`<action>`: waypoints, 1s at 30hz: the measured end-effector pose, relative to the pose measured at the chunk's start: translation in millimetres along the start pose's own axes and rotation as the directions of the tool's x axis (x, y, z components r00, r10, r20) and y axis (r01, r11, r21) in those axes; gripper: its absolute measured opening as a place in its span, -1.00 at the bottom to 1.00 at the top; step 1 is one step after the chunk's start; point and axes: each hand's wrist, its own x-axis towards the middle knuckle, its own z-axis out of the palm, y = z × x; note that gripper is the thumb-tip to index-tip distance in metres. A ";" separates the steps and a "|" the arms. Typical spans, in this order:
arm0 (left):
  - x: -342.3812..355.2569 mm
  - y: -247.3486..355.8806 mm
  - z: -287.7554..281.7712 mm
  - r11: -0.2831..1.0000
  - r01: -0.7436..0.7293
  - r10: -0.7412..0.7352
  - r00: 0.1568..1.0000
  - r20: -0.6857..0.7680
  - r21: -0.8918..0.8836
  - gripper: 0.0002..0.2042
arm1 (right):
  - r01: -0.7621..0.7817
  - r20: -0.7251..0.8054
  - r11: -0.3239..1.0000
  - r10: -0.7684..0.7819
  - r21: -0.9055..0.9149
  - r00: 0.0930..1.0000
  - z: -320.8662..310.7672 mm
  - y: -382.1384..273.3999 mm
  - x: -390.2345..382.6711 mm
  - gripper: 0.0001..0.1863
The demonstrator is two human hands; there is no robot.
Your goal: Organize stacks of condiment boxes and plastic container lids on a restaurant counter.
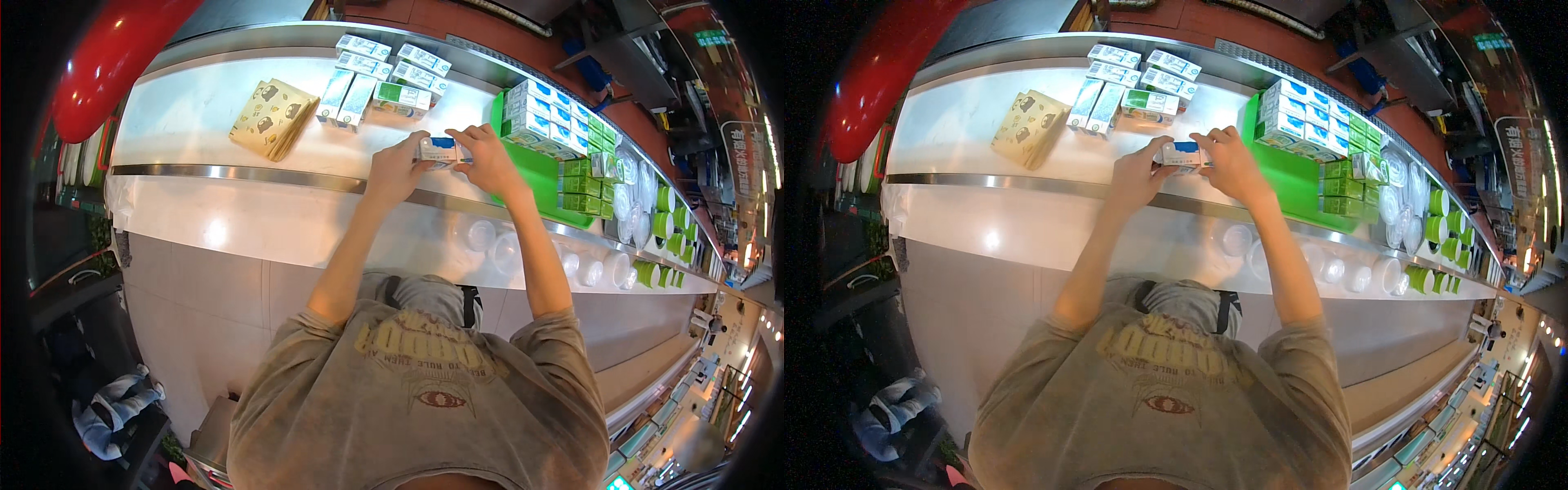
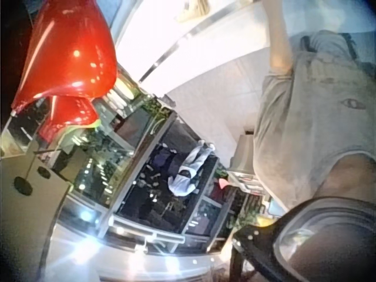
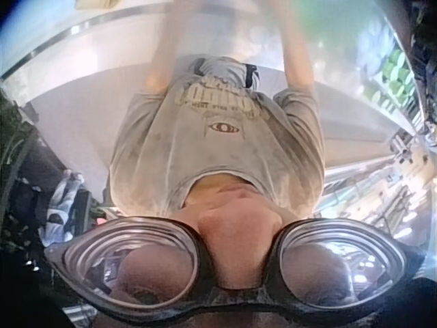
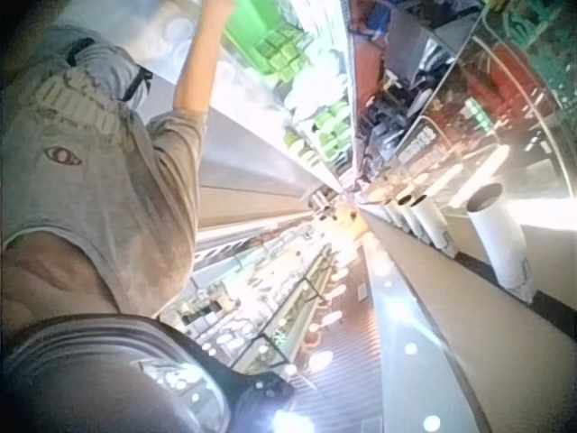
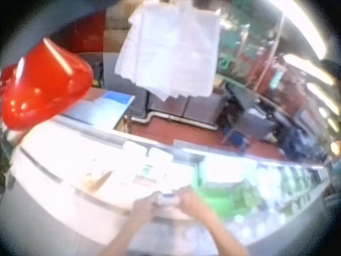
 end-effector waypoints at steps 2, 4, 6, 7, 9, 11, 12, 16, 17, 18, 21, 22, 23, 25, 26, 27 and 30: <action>2.6 4.5 1.1 1.000 0.029 -0.029 0.999 0.014 -0.001 -0.56 | -0.010 -0.022 0.999 0.009 -0.032 1.000 1.2 -5.2 -2.3 -0.35; 3.9 4.9 0.9 0.998 0.055 -0.055 0.998 0.026 -0.001 -0.57 | -0.020 -0.047 0.998 0.017 -0.066 0.999 1.1 -6.2 -3.3 -0.35; 4.2 3.4 0.4 0.993 0.116 -0.114 0.991 0.066 -0.020 -0.57 | 0.005 -0.076 1.000 -0.006 -0.011 0.997 0.4 -4.4 -2.9 -0.37; 4.5 4.0 -0.4 0.993 0.115 -0.113 0.991 0.069 -0.018 -0.57 | 0.003 -0.078 1.000 -0.003 -0.008 0.997 1.0 -4.8 -3.5 -0.37; 4.3 5.5 -2.7 0.988 0.151 -0.148 0.982 0.116 -0.018 -0.58 | -0.023 -0.069 0.999 0.021 -0.038 0.997 3.4 -7.6 -3.4 -0.39; 1.7 1.7 -0.5 0.987 0.151 -0.146 0.983 0.109 -0.049 -0.58 | -0.043 -0.042 0.998 0.040 -0.052 0.998 4.4 -9.0 -2.5 -0.42; 1.0 -0.7 0.3 0.985 0.153 -0.145 0.985 0.097 -0.080 -0.56 | -0.057 -0.013 0.996 0.057 -0.069 0.998 5.3 -9.3 -2.0 -0.44; 27.2 20.5 -23.6 0.938 0.128 -0.241 0.909 0.340 0.323 -0.50 | -0.041 -0.034 0.996 0.039 -0.074 0.999 0.7 -6.8 -6.1 -0.49; 34.2 9.6 -24.4 0.937 -0.047 -0.020 0.982 0.188 0.346 -0.48 | -0.037 -0.030 0.998 0.035 -0.059 0.999 2.1 -7.5 -2.4 -0.50; 43.3 1.0 -23.3 0.893 -0.215 0.217 0.975 0.039 0.395 -0.45 | -0.034 -0.028 0.998 0.033 -0.046 0.999 2.9 -8.4 0.5 -0.51; 79.1 0.4 -15.3 0.846 -0.047 0.065 0.998 -0.016 0.531 -0.51 | -0.064 0.001 0.995 0.064 -0.076 0.998 7.5 -4.3 1.0 -0.57; 90.4 -13.5 -10.9 0.806 -0.073 0.078 0.997 0.018 0.587 -0.58 | -0.062 -0.008 0.994 0.061 -0.086 0.998 9.6 -6.8 2.4 -0.57; 95.2 -22.9 -6.2 0.807 -0.083 0.091 0.996 0.015 0.584 -0.58 | -0.058 -0.013 0.993 0.057 -0.098 0.998 13.2 -8.9 1.2 -0.61; 105.3 -35.1 2.1 0.736 -0.148 0.031 0.982 0.185 0.661 -0.62 | -0.070 -0.031 0.990 0.067 -0.122 0.997 19.0 -7.7 1.5 -0.66; 107.3 -29.9 3.9 0.724 -0.178 0.041 0.976 0.216 0.667 -0.61 | -0.066 -0.016 0.985 0.064 -0.158 0.998 21.1 -5.0 0.2 -0.68; 106.9 -23.7 7.1 0.725 -0.205 0.066 0.971 0.230 0.657 -0.61 | -0.062 -0.001 0.979 0.063 -0.192 0.998 22.7 -2.3 -0.9 -0.70; 102.5 -27.6 7.5 0.634 -0.228 0.136 0.974 0.183 0.739 -0.59 | -0.040 -0.060 0.957 0.024 -0.287 0.998 23.5 -9.9 -0.2 -0.79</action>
